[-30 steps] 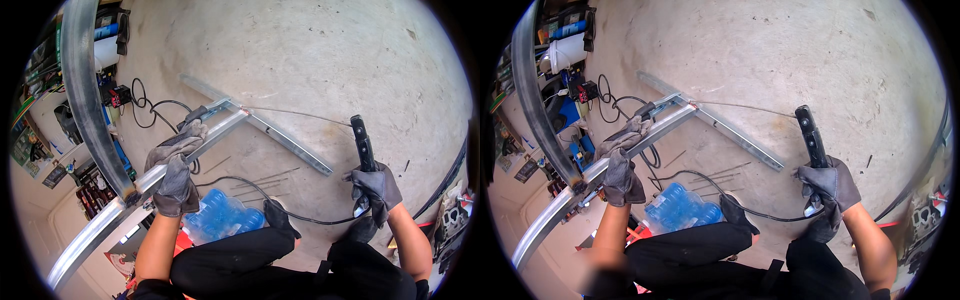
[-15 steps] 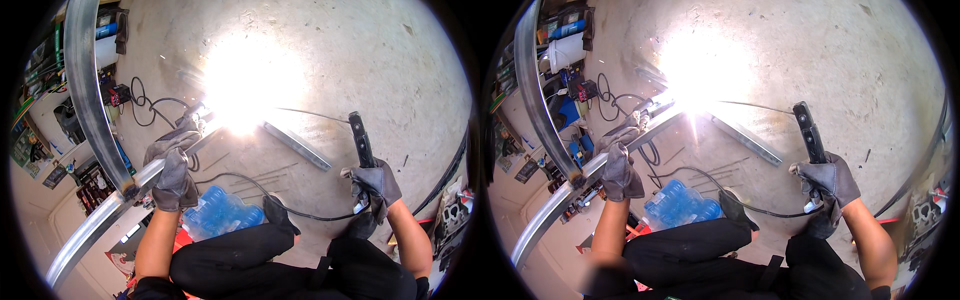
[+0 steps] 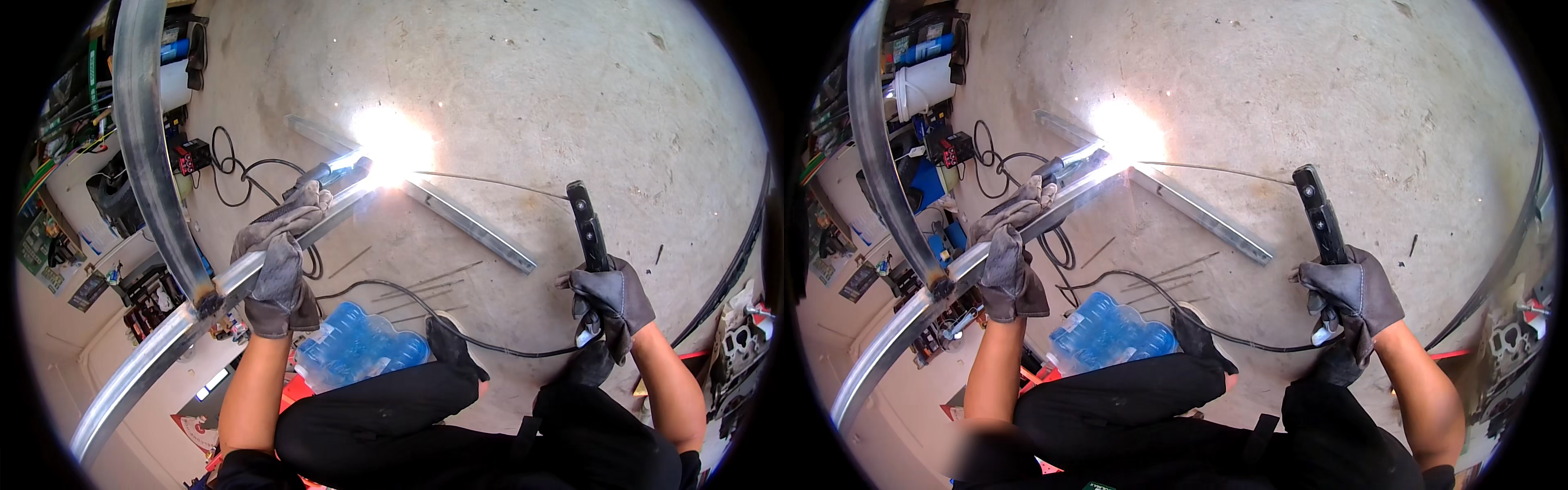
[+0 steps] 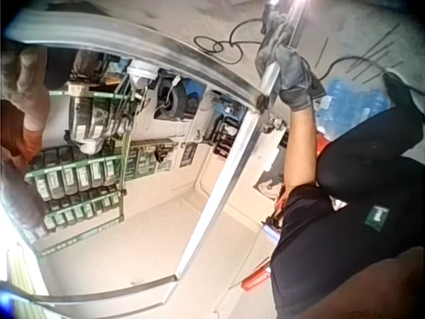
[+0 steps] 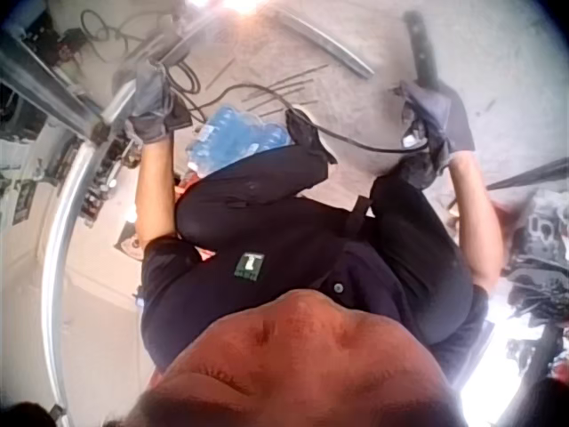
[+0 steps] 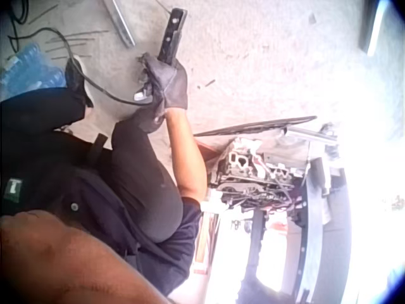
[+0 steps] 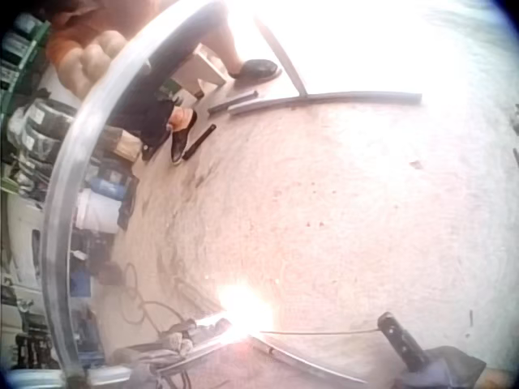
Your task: The person aligns metal bars to form a frame structure on the floor. They then use a welding torch to join the metal pieces together, creating sparks as they weld the joints.
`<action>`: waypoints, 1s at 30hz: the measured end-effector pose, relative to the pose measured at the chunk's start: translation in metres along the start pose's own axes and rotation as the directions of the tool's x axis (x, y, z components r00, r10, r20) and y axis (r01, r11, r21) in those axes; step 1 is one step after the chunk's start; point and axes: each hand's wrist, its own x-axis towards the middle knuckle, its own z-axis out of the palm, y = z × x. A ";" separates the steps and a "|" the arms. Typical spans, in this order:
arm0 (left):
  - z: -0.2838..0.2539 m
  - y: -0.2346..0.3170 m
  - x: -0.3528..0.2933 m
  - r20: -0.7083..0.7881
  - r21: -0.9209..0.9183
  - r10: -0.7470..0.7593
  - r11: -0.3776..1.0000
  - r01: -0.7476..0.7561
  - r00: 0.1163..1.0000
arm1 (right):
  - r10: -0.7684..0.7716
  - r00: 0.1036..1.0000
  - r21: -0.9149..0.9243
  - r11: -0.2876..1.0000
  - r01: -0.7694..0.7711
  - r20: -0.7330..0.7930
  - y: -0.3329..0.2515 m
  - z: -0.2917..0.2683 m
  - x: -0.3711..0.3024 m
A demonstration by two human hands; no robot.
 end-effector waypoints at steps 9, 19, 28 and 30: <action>-0.003 -0.019 -0.015 -0.117 -0.052 -0.027 0.998 0.021 0.993 | -0.007 0.999 0.049 0.999 0.005 0.040 0.011 -0.008 -0.001; 0.010 0.009 -0.003 -0.094 -0.029 -0.032 0.999 0.029 0.995 | -0.028 0.997 0.133 0.990 0.038 -0.078 0.010 -0.013 -0.006; 0.008 0.000 -0.005 -0.125 0.125 0.049 0.992 -0.033 0.991 | -0.001 1.000 0.037 0.999 0.001 0.005 0.002 0.000 -0.004; 0.004 -0.002 -0.005 -0.102 0.152 0.049 0.988 -0.033 0.994 | 0.034 0.999 0.024 0.999 -0.035 0.031 -0.003 0.000 -0.005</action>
